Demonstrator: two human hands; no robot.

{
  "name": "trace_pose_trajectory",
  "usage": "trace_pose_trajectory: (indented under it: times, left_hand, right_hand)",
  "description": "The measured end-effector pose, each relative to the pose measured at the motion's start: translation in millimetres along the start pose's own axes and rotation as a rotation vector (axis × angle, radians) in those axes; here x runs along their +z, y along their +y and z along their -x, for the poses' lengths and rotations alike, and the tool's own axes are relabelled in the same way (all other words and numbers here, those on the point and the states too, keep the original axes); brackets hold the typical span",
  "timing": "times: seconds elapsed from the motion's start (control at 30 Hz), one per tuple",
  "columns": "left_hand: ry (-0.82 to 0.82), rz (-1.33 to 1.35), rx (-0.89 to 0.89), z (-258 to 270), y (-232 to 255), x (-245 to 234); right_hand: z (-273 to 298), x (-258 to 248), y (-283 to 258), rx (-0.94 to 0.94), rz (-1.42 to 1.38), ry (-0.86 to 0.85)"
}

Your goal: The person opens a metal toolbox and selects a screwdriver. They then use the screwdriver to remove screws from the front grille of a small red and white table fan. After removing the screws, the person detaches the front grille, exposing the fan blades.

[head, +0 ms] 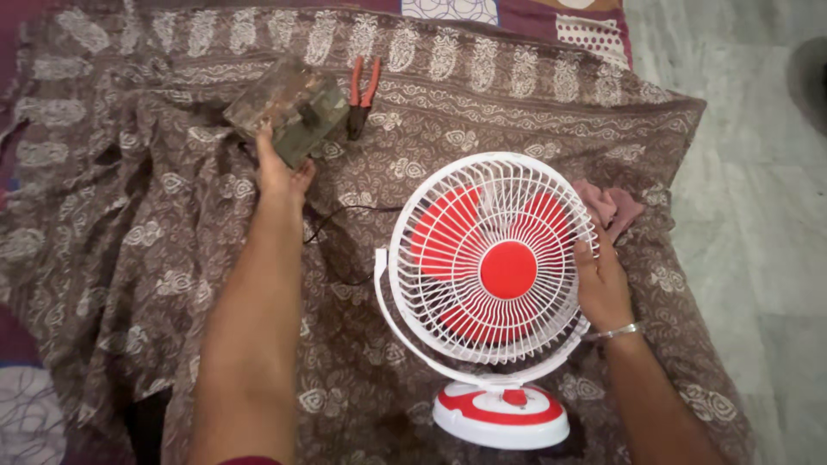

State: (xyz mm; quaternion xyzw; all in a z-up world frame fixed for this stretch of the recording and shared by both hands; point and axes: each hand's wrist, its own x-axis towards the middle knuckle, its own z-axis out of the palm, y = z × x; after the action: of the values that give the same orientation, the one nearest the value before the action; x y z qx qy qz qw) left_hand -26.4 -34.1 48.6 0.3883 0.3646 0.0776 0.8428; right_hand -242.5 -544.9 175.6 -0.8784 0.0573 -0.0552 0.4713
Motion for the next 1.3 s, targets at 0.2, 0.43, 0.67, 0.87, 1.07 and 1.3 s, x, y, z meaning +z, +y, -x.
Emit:
trace_pose_trajectory:
  times: [0.2,0.43,0.67,0.87,1.07,1.3]
  left_hand:
    - [-0.334,0.107,0.043,111.8,-0.3,-25.1]
    - [-0.196,-0.011,-0.057,225.8,-27.7,-84.2]
    - [-0.061,-0.330,-0.015,201.5,-56.4,-133.7]
    - [-0.095,-0.367,0.084,167.3,-80.4,-125.9]
    - [0.000,-0.237,0.046,158.9,-76.6,-111.6]
    - [0.020,-0.199,0.079,161.0,-68.8,-109.3]
  right_hand:
    - [1.8,1.4,13.2,-0.038,-0.022,0.018]
    - [-1.9,3.0,26.6,-0.037,-0.084,0.020]
    - [-8.7,5.7,40.2,-0.026,-0.045,0.027]
    - [-7.2,5.6,41.2,-0.023,0.008,0.033]
    - [-4.7,3.2,37.4,0.053,-0.003,0.000]
    - [-1.9,2.2,25.6,-0.070,-0.007,0.018]
